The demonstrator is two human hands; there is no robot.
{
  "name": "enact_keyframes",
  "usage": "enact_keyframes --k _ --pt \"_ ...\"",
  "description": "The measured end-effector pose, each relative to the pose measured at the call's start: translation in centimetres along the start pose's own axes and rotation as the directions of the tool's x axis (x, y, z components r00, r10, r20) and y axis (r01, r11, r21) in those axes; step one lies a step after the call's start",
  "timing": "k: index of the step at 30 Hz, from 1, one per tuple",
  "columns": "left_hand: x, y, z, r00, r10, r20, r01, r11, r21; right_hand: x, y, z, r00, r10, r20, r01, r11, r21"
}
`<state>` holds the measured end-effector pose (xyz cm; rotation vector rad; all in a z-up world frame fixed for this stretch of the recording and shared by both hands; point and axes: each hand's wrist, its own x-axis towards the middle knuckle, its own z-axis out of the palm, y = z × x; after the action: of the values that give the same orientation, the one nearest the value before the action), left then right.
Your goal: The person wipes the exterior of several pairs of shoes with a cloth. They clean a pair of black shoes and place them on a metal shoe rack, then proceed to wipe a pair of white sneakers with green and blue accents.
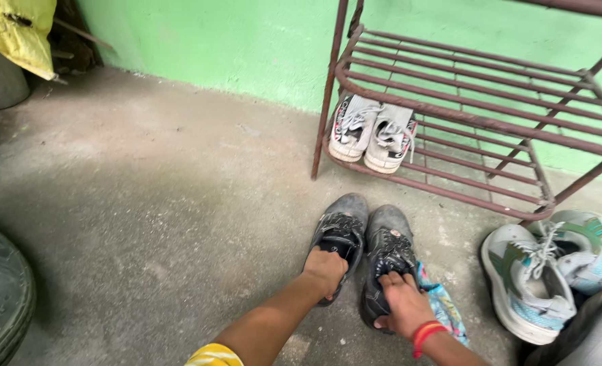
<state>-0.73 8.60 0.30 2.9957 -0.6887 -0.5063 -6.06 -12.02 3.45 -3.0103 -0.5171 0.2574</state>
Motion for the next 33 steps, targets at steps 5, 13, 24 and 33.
enact_keyframes --k 5,13,24,33 --pt "-0.4 1.1 -2.5 0.972 -0.213 -0.095 0.198 0.969 -0.151 0.1 -0.3 -1.4 0.981 0.183 0.06 -0.187 0.978 0.087" --pt "-5.8 4.1 -12.2 0.948 -0.194 -0.251 0.079 0.911 -0.406 0.1 3.2 -10.7 0.892 0.268 -0.363 -0.123 0.919 0.376" --pt "-14.4 6.4 -21.2 0.782 -0.174 -0.599 -0.108 0.908 -0.404 -8.7 -1.7 -19.8 0.739 0.368 -0.564 -0.149 0.906 0.395" --pt "-10.9 4.7 -22.0 0.502 -0.205 -0.84 -0.228 0.906 -0.357 -4.7 -2.1 -20.8 0.44 0.185 -0.879 0.086 0.965 0.247"
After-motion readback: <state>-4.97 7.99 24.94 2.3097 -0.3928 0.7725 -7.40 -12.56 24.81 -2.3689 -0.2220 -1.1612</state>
